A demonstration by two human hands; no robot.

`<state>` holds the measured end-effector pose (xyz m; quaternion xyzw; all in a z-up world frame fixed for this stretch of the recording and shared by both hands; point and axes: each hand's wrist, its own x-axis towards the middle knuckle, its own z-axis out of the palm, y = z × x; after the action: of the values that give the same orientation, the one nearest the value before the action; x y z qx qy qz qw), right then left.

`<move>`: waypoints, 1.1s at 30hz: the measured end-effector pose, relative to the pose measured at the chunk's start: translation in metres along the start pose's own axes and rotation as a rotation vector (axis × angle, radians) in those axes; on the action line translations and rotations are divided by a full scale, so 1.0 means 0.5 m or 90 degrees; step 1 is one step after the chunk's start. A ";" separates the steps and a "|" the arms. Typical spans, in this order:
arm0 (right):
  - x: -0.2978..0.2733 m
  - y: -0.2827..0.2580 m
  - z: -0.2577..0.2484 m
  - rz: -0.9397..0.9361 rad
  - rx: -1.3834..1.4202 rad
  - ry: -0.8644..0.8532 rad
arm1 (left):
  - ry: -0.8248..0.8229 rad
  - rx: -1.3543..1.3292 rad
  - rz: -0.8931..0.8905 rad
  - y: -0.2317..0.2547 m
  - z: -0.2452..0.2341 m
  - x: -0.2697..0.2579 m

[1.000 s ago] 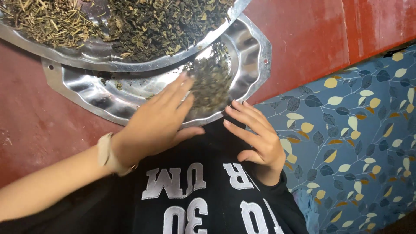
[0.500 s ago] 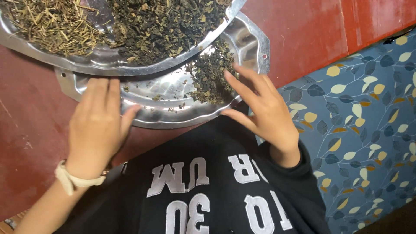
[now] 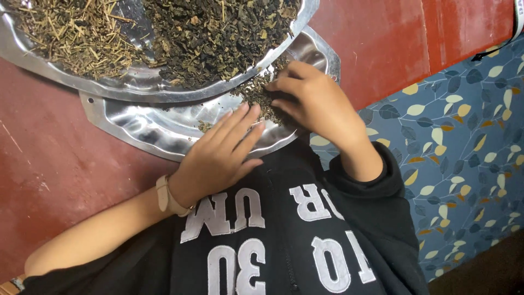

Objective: Sorting dried tea leaves and stems by hand on metal trays.

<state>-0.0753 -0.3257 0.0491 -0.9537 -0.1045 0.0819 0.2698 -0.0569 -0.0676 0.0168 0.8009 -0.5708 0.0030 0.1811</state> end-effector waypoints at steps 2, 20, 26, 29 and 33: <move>-0.006 0.010 -0.019 -0.059 0.059 0.019 | 0.040 -0.042 0.076 -0.004 0.010 -0.018; -0.029 -0.032 -0.043 0.156 -0.121 -0.114 | 0.233 -0.325 0.289 -0.041 0.006 -0.111; 0.026 -0.040 -0.002 0.096 -0.066 -0.078 | 0.248 -0.325 0.282 -0.053 0.010 -0.111; 0.028 -0.021 0.005 0.069 0.000 -0.066 | 0.249 -0.310 0.281 -0.056 0.002 -0.105; 0.021 -0.015 -0.022 0.020 0.055 -0.060 | 0.247 -0.300 0.291 -0.058 0.006 -0.105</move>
<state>-0.0641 -0.3224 0.0615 -0.9377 -0.0982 0.1358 0.3045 -0.0492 -0.0122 -0.0058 0.5738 -0.6752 0.0635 0.4592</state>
